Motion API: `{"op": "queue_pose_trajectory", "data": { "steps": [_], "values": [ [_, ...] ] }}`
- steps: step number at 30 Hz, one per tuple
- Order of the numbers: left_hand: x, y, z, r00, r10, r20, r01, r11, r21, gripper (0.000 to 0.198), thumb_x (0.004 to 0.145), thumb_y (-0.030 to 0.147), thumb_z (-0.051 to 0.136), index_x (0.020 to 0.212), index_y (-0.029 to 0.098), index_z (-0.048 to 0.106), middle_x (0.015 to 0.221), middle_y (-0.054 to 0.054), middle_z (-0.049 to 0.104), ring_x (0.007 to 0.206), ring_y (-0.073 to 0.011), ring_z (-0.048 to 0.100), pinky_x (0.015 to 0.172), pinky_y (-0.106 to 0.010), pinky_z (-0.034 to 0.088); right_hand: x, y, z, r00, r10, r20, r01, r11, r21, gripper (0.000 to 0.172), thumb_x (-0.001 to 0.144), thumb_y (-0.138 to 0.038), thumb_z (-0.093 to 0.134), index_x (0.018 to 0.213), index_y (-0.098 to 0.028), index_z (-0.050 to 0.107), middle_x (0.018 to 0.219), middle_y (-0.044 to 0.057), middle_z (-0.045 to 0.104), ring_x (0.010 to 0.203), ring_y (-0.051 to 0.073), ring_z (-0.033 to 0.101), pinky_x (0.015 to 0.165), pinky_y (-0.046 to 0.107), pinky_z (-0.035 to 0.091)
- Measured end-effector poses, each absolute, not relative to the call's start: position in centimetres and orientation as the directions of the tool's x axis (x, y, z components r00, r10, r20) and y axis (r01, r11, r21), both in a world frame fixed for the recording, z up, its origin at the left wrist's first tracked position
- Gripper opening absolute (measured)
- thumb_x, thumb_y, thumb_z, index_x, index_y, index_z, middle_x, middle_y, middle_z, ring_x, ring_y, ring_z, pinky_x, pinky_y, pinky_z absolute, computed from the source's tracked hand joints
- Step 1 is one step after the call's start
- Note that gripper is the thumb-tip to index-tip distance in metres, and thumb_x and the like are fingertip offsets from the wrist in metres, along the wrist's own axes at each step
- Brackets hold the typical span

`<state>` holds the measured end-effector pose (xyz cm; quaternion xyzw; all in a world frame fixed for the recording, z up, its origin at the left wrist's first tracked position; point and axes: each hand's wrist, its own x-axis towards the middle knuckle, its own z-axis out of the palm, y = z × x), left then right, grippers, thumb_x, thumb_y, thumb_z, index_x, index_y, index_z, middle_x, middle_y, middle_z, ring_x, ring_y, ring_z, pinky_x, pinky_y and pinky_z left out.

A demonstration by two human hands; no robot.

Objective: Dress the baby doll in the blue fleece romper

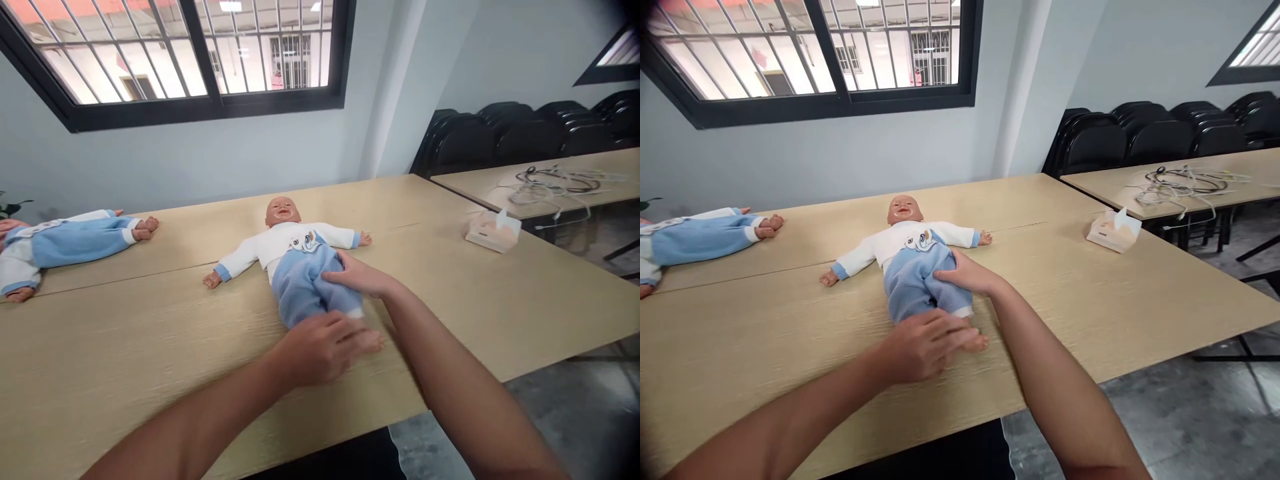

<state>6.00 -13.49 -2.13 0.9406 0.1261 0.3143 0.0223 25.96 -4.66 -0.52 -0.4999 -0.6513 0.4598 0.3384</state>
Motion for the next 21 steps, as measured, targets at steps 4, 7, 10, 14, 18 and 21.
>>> {"op": "queue_pose_trajectory", "data": {
  "steps": [4, 7, 10, 14, 18, 21],
  "values": [
    [2.8, -8.6, -2.2, 0.136, 0.639, 0.757, 0.513, -0.699, 0.498, 0.027, 0.097, 0.030, 0.059, 0.122, 0.021, 0.059, 0.115, -0.010, 0.067, 0.108, -0.0246, 0.062, 0.099, -0.044, 0.049, 25.9, -4.7, -0.2, -0.293, 0.956, -0.012, 0.330, 0.089, -0.940, 0.065, 0.076, -0.035, 0.084, 0.135, -0.023, 0.061, 0.137, 0.010, 0.068, 0.125, 0.034, 0.064, 0.107, 0.051, 0.053],
    [0.5, -5.3, -2.1, -0.018, 0.923, 0.384, 0.429, -0.340, 0.837, 0.046, 0.088, 0.046, 0.068, 0.123, 0.016, 0.060, 0.107, -0.008, 0.067, 0.093, -0.0227, 0.062, 0.085, -0.037, 0.050, 25.8, -4.6, 0.1, -0.293, 0.956, -0.007, 0.359, 0.104, -0.928, 0.064, 0.076, -0.034, 0.083, 0.134, -0.022, 0.060, 0.135, 0.012, 0.068, 0.123, 0.033, 0.064, 0.106, 0.052, 0.053],
    [-0.8, -4.2, -1.6, 0.245, 0.960, 0.135, 0.328, -0.214, 0.920, 0.036, 0.081, 0.047, 0.073, 0.099, 0.017, 0.067, 0.089, -0.002, 0.067, 0.082, -0.0201, 0.059, 0.075, -0.030, 0.046, 25.4, -5.0, 0.3, -0.265, 0.964, 0.030, 0.500, 0.164, -0.850, 0.066, 0.078, -0.036, 0.080, 0.138, -0.020, 0.057, 0.141, 0.015, 0.062, 0.131, 0.036, 0.058, 0.112, 0.056, 0.046],
    [-0.8, -4.8, -1.0, 0.276, 0.948, 0.155, -0.023, -0.155, 0.988, 0.032, 0.082, 0.044, 0.072, 0.097, 0.019, 0.060, 0.092, 0.000, 0.066, 0.087, -0.0178, 0.059, 0.080, -0.028, 0.047, 23.5, -9.0, 0.4, -0.095, 0.928, 0.360, 0.759, 0.301, -0.578, 0.070, 0.086, -0.034, 0.071, 0.148, -0.016, 0.046, 0.146, 0.022, 0.051, 0.140, 0.041, 0.045, 0.117, 0.061, 0.037],
    [-1.2, -4.5, -1.5, 0.342, 0.937, 0.067, -0.334, 0.054, 0.941, 0.048, 0.076, 0.045, 0.082, 0.109, 0.019, 0.058, 0.098, -0.002, 0.068, 0.088, -0.0169, 0.063, 0.081, -0.028, 0.049, 20.5, -17.0, -1.0, -0.231, 0.820, 0.523, 0.753, 0.491, -0.438, 0.040, 0.095, -0.034, 0.058, 0.135, -0.036, 0.052, 0.125, 0.014, 0.062, 0.121, 0.037, 0.059, 0.103, 0.060, 0.050],
    [-2.8, -3.3, -2.6, 0.353, 0.935, -0.036, -0.362, 0.172, 0.916, 0.049, 0.077, 0.046, 0.083, 0.111, 0.017, 0.064, 0.104, -0.006, 0.070, 0.091, -0.0183, 0.065, 0.079, -0.027, 0.051, 19.0, -21.4, -2.9, -0.266, 0.874, 0.406, 0.757, 0.450, -0.474, 0.053, 0.089, -0.036, 0.070, 0.137, -0.036, 0.047, 0.127, 0.014, 0.062, 0.114, 0.039, 0.063, 0.090, 0.058, 0.057]
  ]
}}
